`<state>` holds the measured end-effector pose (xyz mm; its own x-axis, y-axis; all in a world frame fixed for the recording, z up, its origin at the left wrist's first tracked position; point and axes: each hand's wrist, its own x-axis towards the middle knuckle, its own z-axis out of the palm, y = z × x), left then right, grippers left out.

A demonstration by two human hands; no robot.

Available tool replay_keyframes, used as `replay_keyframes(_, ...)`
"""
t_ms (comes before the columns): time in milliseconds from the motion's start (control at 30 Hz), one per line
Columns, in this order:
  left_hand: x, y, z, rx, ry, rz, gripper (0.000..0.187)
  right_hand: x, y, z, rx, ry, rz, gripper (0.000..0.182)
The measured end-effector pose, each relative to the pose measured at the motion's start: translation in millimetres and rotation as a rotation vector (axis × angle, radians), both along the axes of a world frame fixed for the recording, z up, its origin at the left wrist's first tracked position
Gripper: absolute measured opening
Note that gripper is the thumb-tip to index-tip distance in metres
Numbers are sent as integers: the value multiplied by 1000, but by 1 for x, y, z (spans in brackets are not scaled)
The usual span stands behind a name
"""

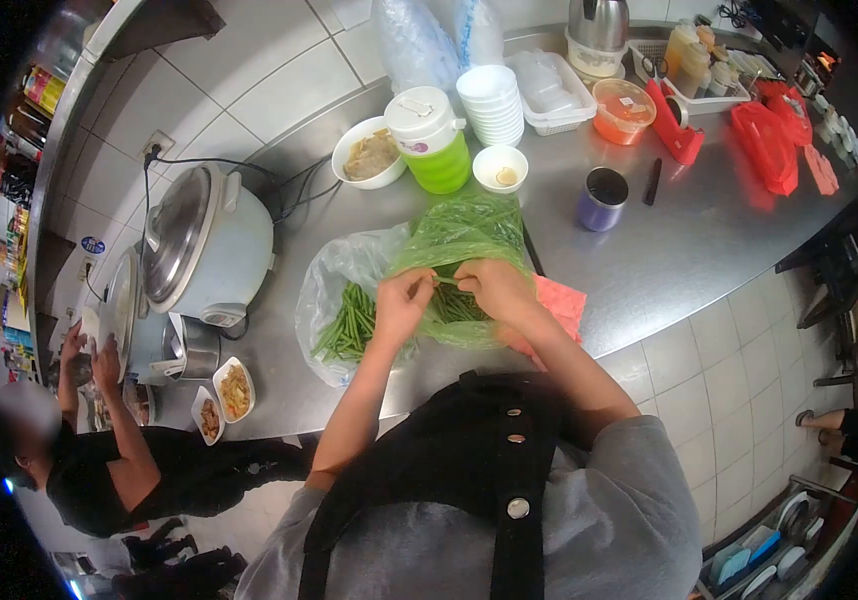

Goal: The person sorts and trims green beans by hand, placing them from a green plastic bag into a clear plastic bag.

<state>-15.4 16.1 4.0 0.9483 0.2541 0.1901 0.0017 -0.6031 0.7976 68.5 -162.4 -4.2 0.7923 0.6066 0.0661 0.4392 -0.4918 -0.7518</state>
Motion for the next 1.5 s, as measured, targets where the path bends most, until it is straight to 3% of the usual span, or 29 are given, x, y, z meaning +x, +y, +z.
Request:
replay_keyframes(33,1,0,-1,1,1,1,18,-2,1,9,40,101,23,18)
replay_keyframes(100,3,3,-4,-566,82,42,20,-1,2,12,79,201,50,18)
replay_keyframes(167,4,6,-10,-567,112,31,21,4,3,4,448,662,125,17)
replay_keyframes(367,-1,-5,-11,-586,256,-201,26,8,9,24,760,426,-71,14)
replay_keyframes(733,2,-9,-7,-790,274,-206,28,2,7,38,610,198,-183,14)
replay_keyframes(933,0,-12,-14,-560,259,-99,18,-2,11,32,624,188,-196,15)
replay_keyframes(1000,-3,-20,-12,-193,52,-45,13,-6,12,32,610,204,-197,15)
replay_keyframes(1033,-2,-20,-14,-193,52,-43,13,-8,13,32,588,218,-216,15)
replay_keyframes(1100,-2,-20,-16,224,-76,-114,13,-11,14,28,564,233,-234,15)
replay_keyframes(1133,-3,-21,-17,223,-76,-113,13,-12,15,20,612,277,-268,16)
replay_keyframes(1200,-6,-23,-18,489,-98,-154,9,-10,16,8,658,323,-301,16)
replay_keyframes(1300,-10,-26,-21,505,-161,-258,7,-7,13,2,605,361,-309,16)
replay_keyframes(1400,-10,-24,-22,626,-159,-266,7,-13,12,10,532,325,-261,15)
replay_keyframes(1433,-11,-22,-26,626,-160,-265,7,-17,12,21,509,193,-197,14)
replay_keyframes(1500,-16,-17,-36,797,160,-226,6,-26,10,52,481,63,-129,13)
